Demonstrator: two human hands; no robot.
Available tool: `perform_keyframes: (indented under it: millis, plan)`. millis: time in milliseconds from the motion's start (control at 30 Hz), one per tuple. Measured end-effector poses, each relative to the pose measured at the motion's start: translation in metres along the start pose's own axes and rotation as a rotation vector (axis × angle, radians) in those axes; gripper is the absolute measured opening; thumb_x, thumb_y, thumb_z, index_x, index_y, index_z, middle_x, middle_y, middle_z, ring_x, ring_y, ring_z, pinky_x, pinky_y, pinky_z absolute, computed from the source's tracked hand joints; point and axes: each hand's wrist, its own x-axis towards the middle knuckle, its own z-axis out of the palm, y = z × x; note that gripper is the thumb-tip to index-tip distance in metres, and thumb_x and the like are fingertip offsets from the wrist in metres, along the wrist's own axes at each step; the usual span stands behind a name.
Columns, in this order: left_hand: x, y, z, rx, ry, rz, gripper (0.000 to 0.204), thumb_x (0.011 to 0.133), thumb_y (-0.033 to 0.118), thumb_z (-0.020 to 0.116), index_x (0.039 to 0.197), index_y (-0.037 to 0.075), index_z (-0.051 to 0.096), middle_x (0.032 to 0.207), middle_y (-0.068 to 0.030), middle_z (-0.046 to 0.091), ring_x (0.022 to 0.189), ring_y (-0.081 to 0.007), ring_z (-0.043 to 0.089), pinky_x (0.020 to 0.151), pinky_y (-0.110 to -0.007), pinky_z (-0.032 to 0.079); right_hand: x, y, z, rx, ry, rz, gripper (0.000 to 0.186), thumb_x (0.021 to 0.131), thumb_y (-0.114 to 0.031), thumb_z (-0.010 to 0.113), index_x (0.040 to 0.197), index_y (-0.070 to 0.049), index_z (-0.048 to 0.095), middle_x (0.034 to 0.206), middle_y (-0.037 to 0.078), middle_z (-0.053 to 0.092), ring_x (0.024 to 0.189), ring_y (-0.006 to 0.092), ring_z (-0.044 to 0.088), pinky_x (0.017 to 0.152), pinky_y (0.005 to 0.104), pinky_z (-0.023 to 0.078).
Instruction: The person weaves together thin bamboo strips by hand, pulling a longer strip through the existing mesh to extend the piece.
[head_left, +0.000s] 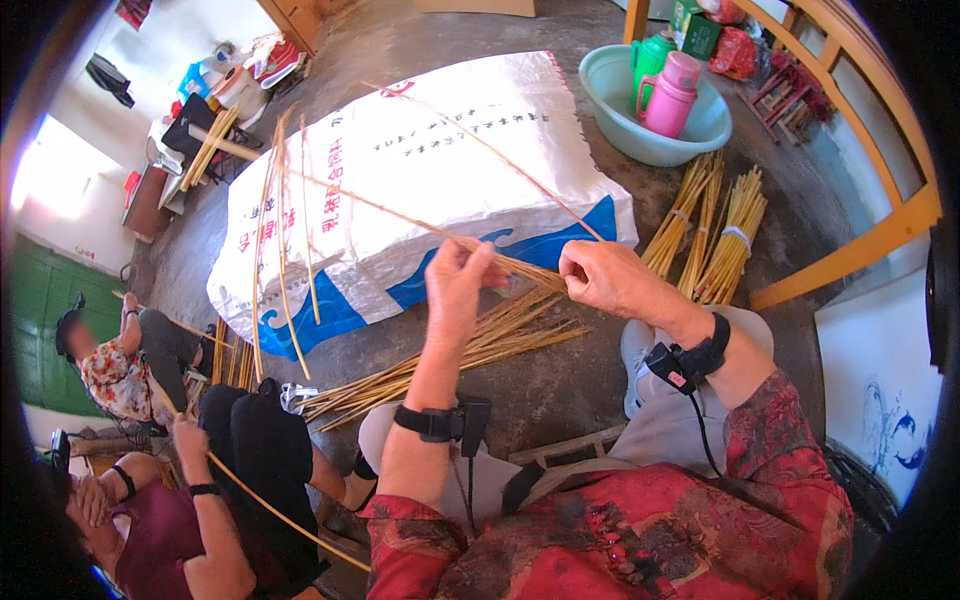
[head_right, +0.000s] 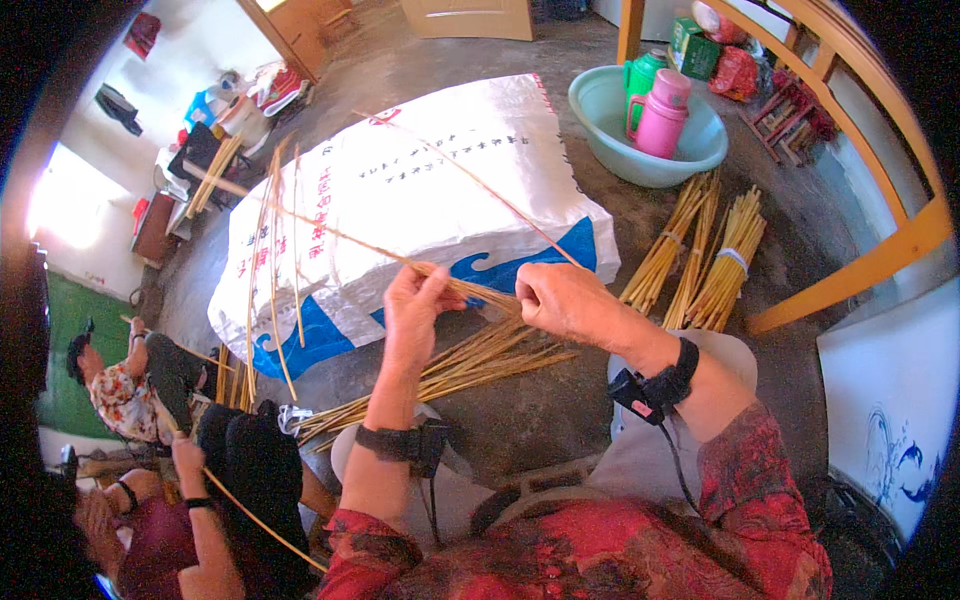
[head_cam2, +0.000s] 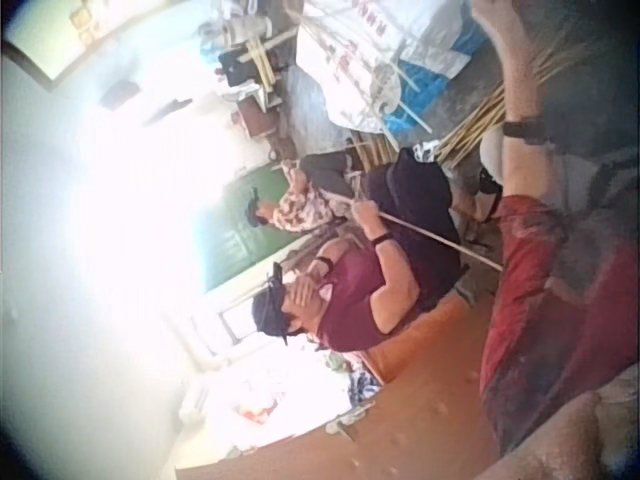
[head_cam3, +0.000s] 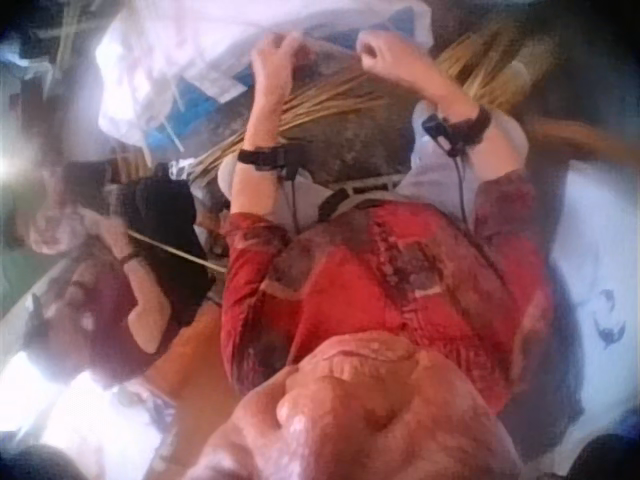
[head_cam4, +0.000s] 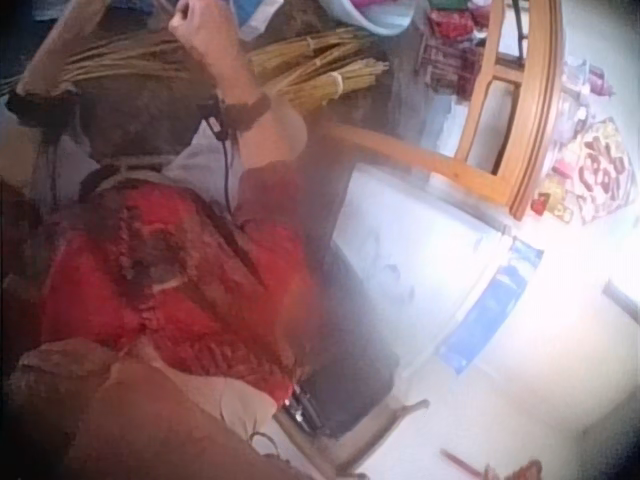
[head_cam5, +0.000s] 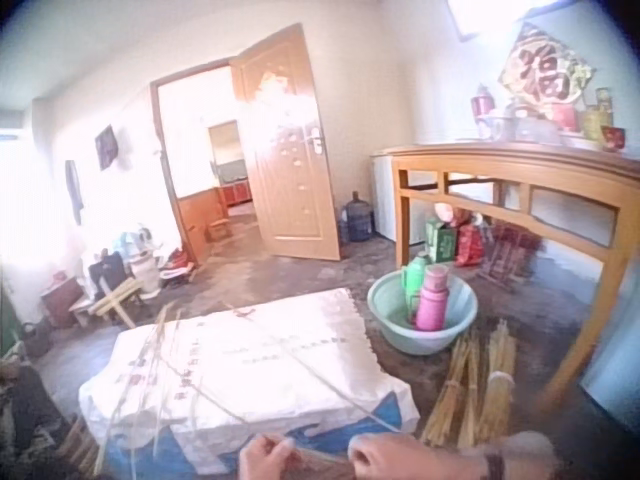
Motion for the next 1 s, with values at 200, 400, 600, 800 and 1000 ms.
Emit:
perform_keyframes:
  millis: [200,400,600,800,1000]
  plan:
    - [0.007,0.002,-0.009,-0.203,-0.027,0.011,0.010,0.086,0.013,0.051,0.089,0.003,0.050,0.079,-0.0070,0.056,0.069,-0.0171,0.057,0.061,-0.031,0.051,-0.004,0.012,-0.020,0.033,0.007,0.133,0.008,0.070,-0.010,0.053,0.073,-0.003,0.053,0.069,0.014,0.058,0.065,0.0320,0.056,0.057,0.0378,0.044]
    - [0.005,0.003,-0.002,-0.342,-0.199,-0.070,0.008,0.086,0.011,0.052,0.090,0.004,0.051,0.082,-0.0067,0.057,0.072,-0.0168,0.058,0.065,-0.032,0.051,-0.002,0.021,-0.028,0.565,-0.024,0.259,0.015,0.082,-0.014,0.053,0.085,0.000,0.056,0.073,0.003,0.057,0.060,0.0080,0.055,0.052,0.0219,0.044]
    - [0.002,0.000,0.012,-0.353,-0.333,-0.114,0.009,0.085,0.009,0.052,0.093,0.004,0.051,0.087,-0.0062,0.056,0.076,-0.0159,0.056,0.070,-0.032,0.049,-0.005,0.007,-0.015,0.874,-0.329,0.308,0.020,0.084,-0.018,0.053,0.090,0.000,0.057,0.073,0.002,0.057,0.061,0.0065,0.055,0.054,0.0188,0.045]
    - [0.001,0.000,0.011,-0.328,-0.375,-0.119,0.012,0.084,0.010,0.053,0.095,0.006,0.050,0.090,-0.0059,0.055,0.080,-0.0155,0.055,0.074,-0.031,0.047,-0.009,0.005,-0.014,0.934,-0.367,0.338,0.018,0.081,-0.016,0.054,0.088,0.001,0.057,0.069,0.002,0.056,0.057,0.0095,0.055,0.052,0.0210,0.046]
    - [0.001,0.002,0.011,-0.310,-0.409,-0.120,0.014,0.084,0.009,0.053,0.097,0.004,0.049,0.089,-0.0058,0.054,0.081,-0.0153,0.054,0.075,-0.032,0.046,-0.010,0.010,-0.012,0.951,-0.364,0.348,0.016,0.080,-0.016,0.055,0.086,0.000,0.057,0.068,0.002,0.055,0.057,0.0092,0.054,0.052,0.0222,0.045]
